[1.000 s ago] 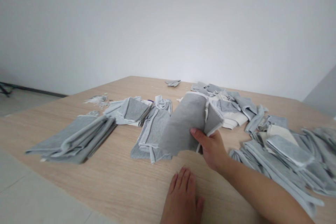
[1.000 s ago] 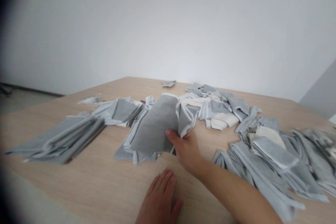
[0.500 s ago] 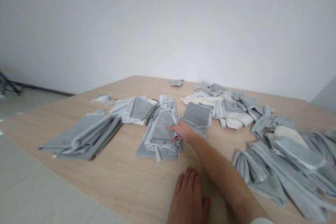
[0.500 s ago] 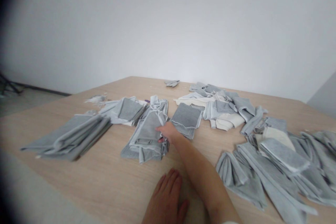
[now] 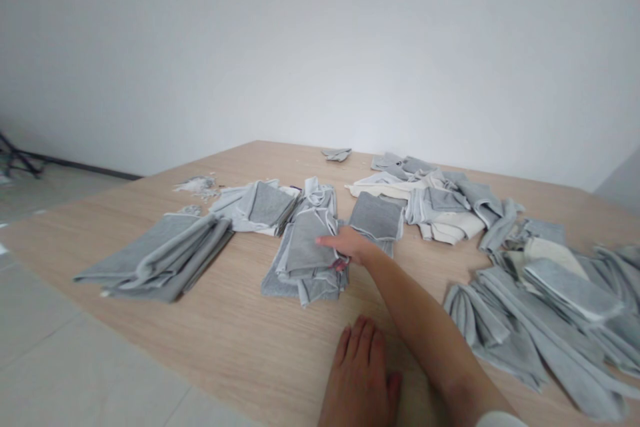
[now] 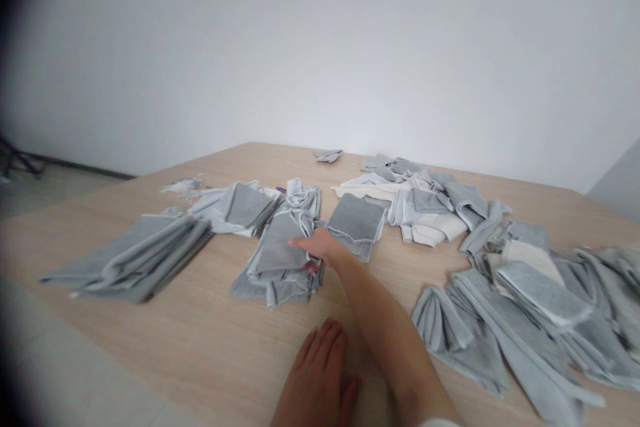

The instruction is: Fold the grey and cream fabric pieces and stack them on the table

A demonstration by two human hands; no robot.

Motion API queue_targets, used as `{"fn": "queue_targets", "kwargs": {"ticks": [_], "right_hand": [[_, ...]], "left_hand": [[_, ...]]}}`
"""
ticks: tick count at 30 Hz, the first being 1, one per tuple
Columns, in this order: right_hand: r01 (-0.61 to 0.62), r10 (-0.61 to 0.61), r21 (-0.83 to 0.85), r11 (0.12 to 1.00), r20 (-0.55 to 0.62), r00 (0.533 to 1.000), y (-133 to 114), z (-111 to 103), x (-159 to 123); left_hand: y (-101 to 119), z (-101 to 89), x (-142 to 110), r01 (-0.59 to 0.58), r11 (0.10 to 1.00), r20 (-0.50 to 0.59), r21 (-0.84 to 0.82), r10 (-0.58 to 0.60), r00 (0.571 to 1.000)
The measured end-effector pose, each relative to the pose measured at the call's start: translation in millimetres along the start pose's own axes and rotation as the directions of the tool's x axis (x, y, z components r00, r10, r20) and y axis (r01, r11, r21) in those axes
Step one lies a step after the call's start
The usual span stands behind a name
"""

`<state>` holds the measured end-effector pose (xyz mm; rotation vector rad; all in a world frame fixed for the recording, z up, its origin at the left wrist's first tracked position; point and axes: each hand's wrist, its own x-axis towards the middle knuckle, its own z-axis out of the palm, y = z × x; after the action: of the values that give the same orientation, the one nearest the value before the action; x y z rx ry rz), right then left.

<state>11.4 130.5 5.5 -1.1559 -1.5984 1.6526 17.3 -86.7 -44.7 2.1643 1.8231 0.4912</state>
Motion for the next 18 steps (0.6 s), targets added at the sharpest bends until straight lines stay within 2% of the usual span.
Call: {"fn": "queue_targets", "kwargs": {"ticks": [3,5,9,12,14,16,18], "right_hand": [[-0.043,0.023,-0.241,0.970,-0.085,0.996,-5,-15,-10],[-0.045,-0.024,-0.375,0.926,-0.177,0.984,-10,-27,-17],[-0.069,-0.169,-0.552,0.831,-0.369,0.914,-21,-55,-26],[-0.166,-0.224,-0.600,0.783,-0.521,0.824,-22,-79,-29],[-0.250,-0.205,-0.591,0.767,-0.595,0.777,-17,-94,-27],[-0.316,-0.150,-0.567,0.761,-0.627,0.765,-9,-104,-23],[-0.343,-0.093,-0.542,0.767,-0.624,0.776,1,-109,-17]], "left_hand": [[0,-2.5,0,0.004,1.000,0.010,-0.013,-0.003,1.000],[0,-3.2,-1,0.011,1.000,0.019,-0.017,-0.011,1.000],[-1,0.2,-1,0.008,1.000,-0.014,-0.014,-0.009,1.000],[-3,7.7,0,-0.009,1.000,-0.066,0.008,0.009,0.998],[-6,14.2,0,-0.025,0.999,-0.112,0.033,0.029,0.993],[-8,20.5,1,-0.044,0.997,-0.165,0.062,0.054,0.985],[-11,25.0,1,-0.063,0.994,-0.213,0.091,0.081,0.974]]}}
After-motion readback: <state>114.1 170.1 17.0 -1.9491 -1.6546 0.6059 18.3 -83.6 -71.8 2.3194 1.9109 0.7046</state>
